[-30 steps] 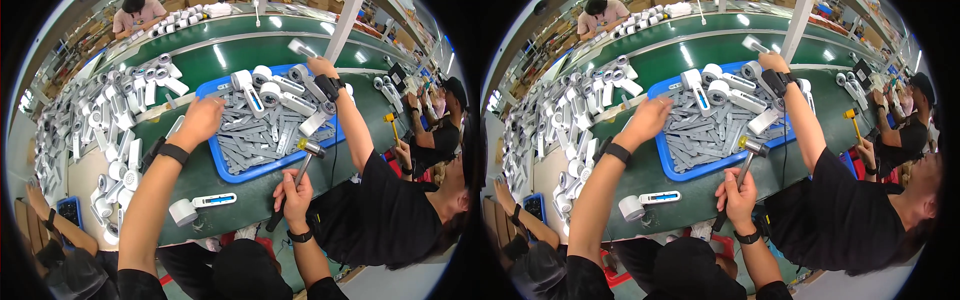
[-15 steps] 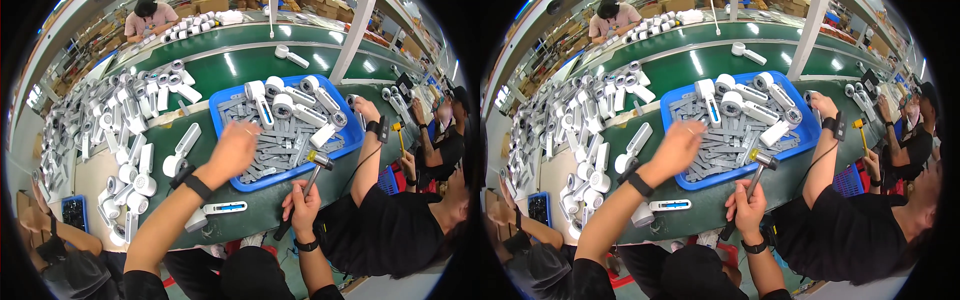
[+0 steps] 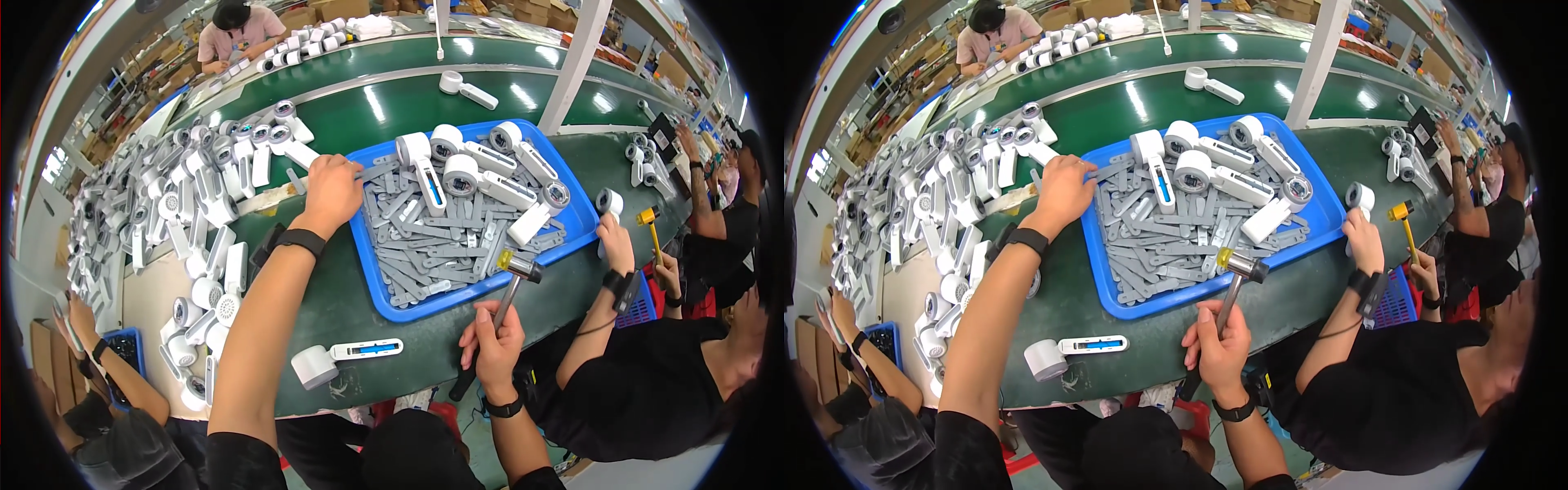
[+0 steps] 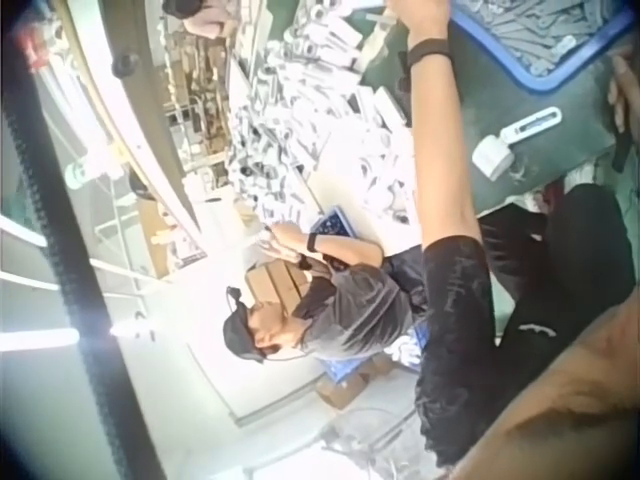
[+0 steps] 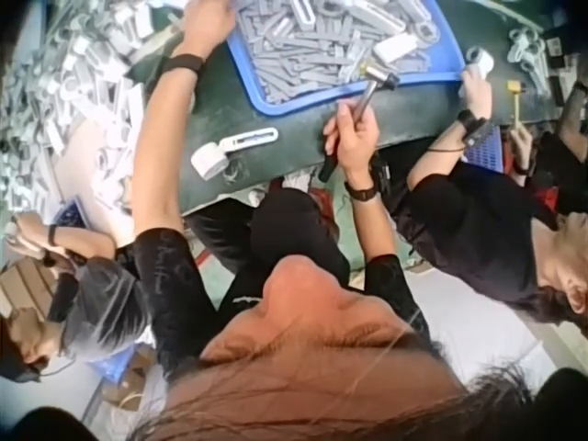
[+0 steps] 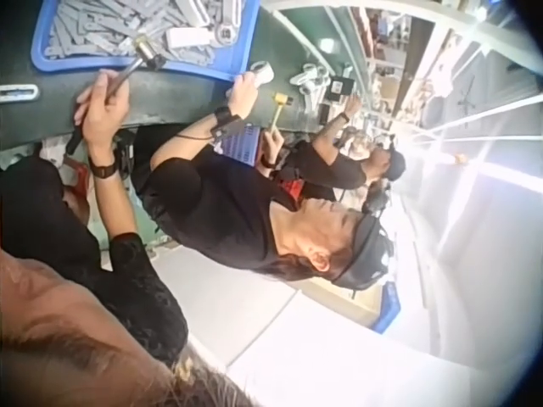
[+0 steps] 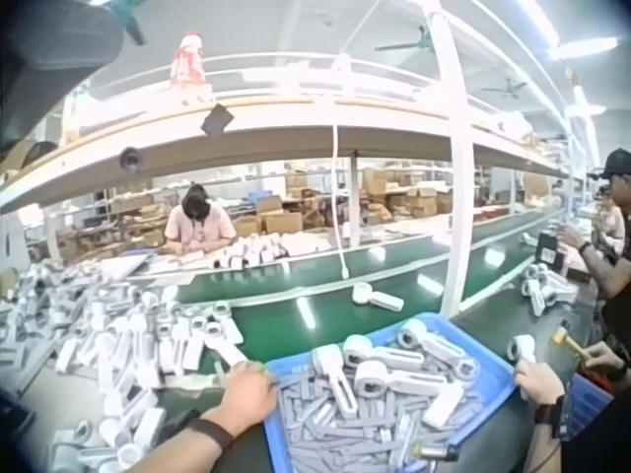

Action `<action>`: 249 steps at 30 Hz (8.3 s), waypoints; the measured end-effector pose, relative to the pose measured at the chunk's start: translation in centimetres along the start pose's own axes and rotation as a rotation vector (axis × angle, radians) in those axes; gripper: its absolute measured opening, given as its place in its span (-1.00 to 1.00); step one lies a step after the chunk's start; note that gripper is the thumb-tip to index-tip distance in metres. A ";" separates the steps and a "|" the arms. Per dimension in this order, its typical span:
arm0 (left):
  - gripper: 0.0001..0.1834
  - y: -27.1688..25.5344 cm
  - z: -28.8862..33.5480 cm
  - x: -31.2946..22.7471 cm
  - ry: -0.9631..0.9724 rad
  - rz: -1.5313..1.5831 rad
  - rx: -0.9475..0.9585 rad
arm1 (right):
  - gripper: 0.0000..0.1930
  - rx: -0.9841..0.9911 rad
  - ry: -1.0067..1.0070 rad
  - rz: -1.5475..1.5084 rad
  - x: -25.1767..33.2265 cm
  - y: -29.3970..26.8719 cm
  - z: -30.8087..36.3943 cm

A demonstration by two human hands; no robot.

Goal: Assembling handheld device components onto plastic housings using a mallet on a manufacturing line.

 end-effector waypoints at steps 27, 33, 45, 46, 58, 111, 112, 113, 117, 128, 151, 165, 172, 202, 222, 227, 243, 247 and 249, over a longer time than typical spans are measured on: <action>-0.86 1.0 -2.8 -0.7 0.006 -0.062 -0.001 | -0.84 0.017 0.053 0.021 0.2 0.1 -0.1; -0.88 3.7 -3.4 -1.4 0.216 -0.211 -0.100 | -0.83 0.024 0.051 0.062 0.0 0.0 -0.1; -0.89 -4.4 -0.8 -0.1 0.025 0.038 -0.131 | -0.82 0.084 0.046 0.066 0.0 0.6 -0.1; -0.87 -5.8 -0.1 -0.1 -0.135 0.112 0.004 | -0.82 0.077 0.051 0.078 0.1 0.4 -0.2; -0.82 -21.0 12.4 -6.3 -0.520 0.858 0.635 | -0.71 0.329 0.032 0.121 5.9 6.2 1.6; -0.69 -14.0 25.0 -5.9 0.037 0.300 -0.158 | -0.63 0.531 0.581 0.647 1.7 9.0 1.9; -0.69 -14.0 25.1 -5.9 0.041 0.306 -0.153 | -0.61 0.571 0.667 0.536 1.5 8.8 1.9; -0.69 -14.1 25.1 -5.9 0.039 0.308 -0.157 | -0.61 0.564 0.670 0.533 1.5 8.7 1.7; -0.64 -14.5 25.1 -6.3 0.009 0.335 -0.164 | -0.59 0.623 0.706 0.499 1.3 8.5 1.4; -0.66 -15.5 23.4 -6.9 0.228 0.234 -0.060 | -0.56 0.655 0.704 0.485 1.1 8.3 1.1; -0.75 -14.8 23.0 -6.8 0.287 0.353 -0.038 | -0.47 0.658 0.181 0.544 7.2 2.3 8.2; -0.78 -15.5 23.0 -6.8 0.144 0.457 0.057 | -0.49 0.627 0.362 0.565 7.9 3.8 7.3; -0.73 -18.7 18.9 -7.1 0.404 0.364 0.524 | -0.47 0.493 0.373 0.373 6.2 1.2 7.7; -0.69 -15.3 28.3 -8.6 -0.180 0.356 -0.310 | -0.49 0.724 0.013 0.784 2.8 9.1 5.5; -0.06 -14.0 29.8 -7.8 -0.278 0.398 -0.372 | -0.50 0.894 0.210 0.636 7.6 10.2 7.1; -0.01 -13.7 29.5 -7.6 -0.284 0.396 -0.349 | -0.50 0.891 0.148 0.838 6.7 10.5 6.9; -0.09 -14.2 29.9 -8.1 -0.180 0.349 -0.418 | -0.48 0.835 0.333 0.639 4.7 8.2 5.6; -0.08 -14.0 29.9 -8.2 -0.030 0.230 -0.395 | -0.46 0.612 0.094 0.246 3.5 6.1 3.7; -0.13 -14.0 30.0 -8.3 -0.005 0.212 -0.391 | -0.54 0.516 0.142 0.243 1.8 5.0 3.0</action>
Point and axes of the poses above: each hand's wrist, its own z-axis away from the middle knuckle, its own y-axis out of the palm, x = y × z, the point moved 1 cm from there along -z, towards the middle knuckle, and after that the axes turned 5 degrees about -x, right-handed, at the moved point
